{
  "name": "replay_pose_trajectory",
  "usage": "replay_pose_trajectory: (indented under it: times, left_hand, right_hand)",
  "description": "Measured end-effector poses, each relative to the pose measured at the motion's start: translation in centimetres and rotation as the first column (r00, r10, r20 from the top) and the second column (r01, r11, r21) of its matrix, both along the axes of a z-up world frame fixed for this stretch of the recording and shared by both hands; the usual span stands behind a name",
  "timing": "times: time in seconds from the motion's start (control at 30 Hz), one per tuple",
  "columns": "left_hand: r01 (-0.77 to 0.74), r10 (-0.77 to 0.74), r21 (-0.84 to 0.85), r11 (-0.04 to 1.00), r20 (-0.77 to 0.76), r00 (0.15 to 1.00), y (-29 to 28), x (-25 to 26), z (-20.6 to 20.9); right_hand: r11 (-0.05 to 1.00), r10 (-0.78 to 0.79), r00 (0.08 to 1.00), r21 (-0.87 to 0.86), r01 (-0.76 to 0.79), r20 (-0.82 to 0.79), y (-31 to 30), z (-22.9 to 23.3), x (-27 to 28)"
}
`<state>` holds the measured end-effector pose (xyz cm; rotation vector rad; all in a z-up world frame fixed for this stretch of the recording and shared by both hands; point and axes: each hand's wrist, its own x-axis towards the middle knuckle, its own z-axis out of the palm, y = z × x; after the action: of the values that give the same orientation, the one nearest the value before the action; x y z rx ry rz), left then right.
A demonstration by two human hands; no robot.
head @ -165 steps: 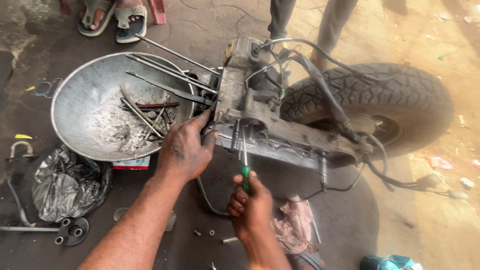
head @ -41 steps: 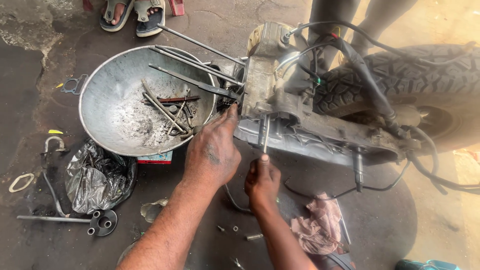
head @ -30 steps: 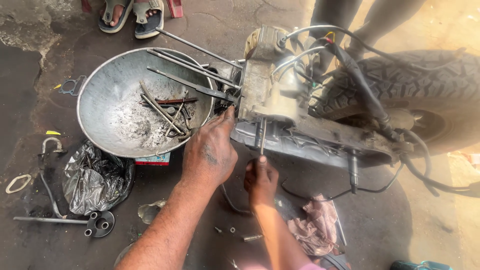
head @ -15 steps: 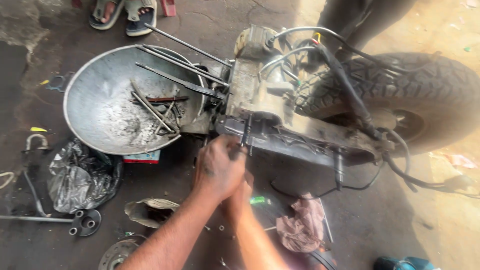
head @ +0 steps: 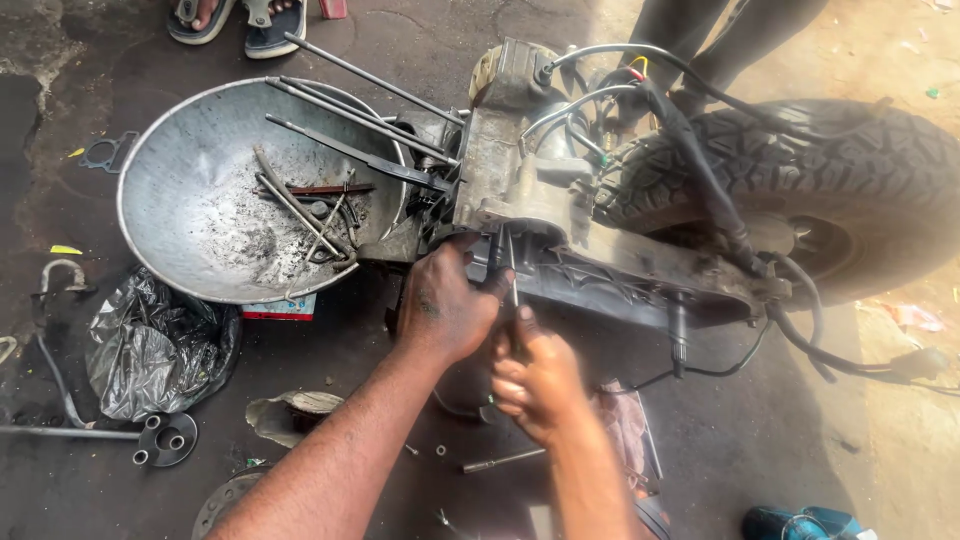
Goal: Repairing a motorcycle engine by adjusting internal components and the timing chain.
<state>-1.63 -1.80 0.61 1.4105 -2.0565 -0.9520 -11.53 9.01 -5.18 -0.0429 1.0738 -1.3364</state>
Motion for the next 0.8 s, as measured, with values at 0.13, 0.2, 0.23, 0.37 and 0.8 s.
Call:
replay_pose_trajectory:
  times: [0.13, 0.2, 0.23, 0.37, 0.8]
  left_hand:
    - [0.022, -0.023, -0.034, 0.999, -0.023, 0.999, 0.0, 0.0, 1.0]
    - [0.017, -0.020, -0.061, 0.998, -0.045, 0.999, 0.0, 0.0, 1.3]
    - [0.017, -0.019, -0.062, 0.998, -0.044, 0.999, 0.0, 0.0, 1.4]
    - [0.025, -0.027, -0.074, 0.997, -0.022, 0.999, 0.1, -0.1, 1.6]
    - [0.054, -0.046, -0.057, 0.997, 0.127, 0.991, -0.1, -0.1, 2.2]
  right_hand:
    - [0.997, 0.079, 0.997, 0.028, -0.079, -0.012, 0.5, 2.3, -2.5]
    - [0.970, 0.187, 0.940, 0.203, -0.131, -0.285, 0.5, 4.1, -2.9]
    - [0.971, 0.187, 0.940, 0.202, -0.132, -0.285, 0.2, 3.6, -2.4]
    - [0.991, 0.057, 0.821, 0.135, 0.024, -0.568, -1.9, -1.8, 1.9]
    - [0.885, -0.466, 0.508, -0.390, 0.255, -0.724, -5.9, -10.9, 6.1]
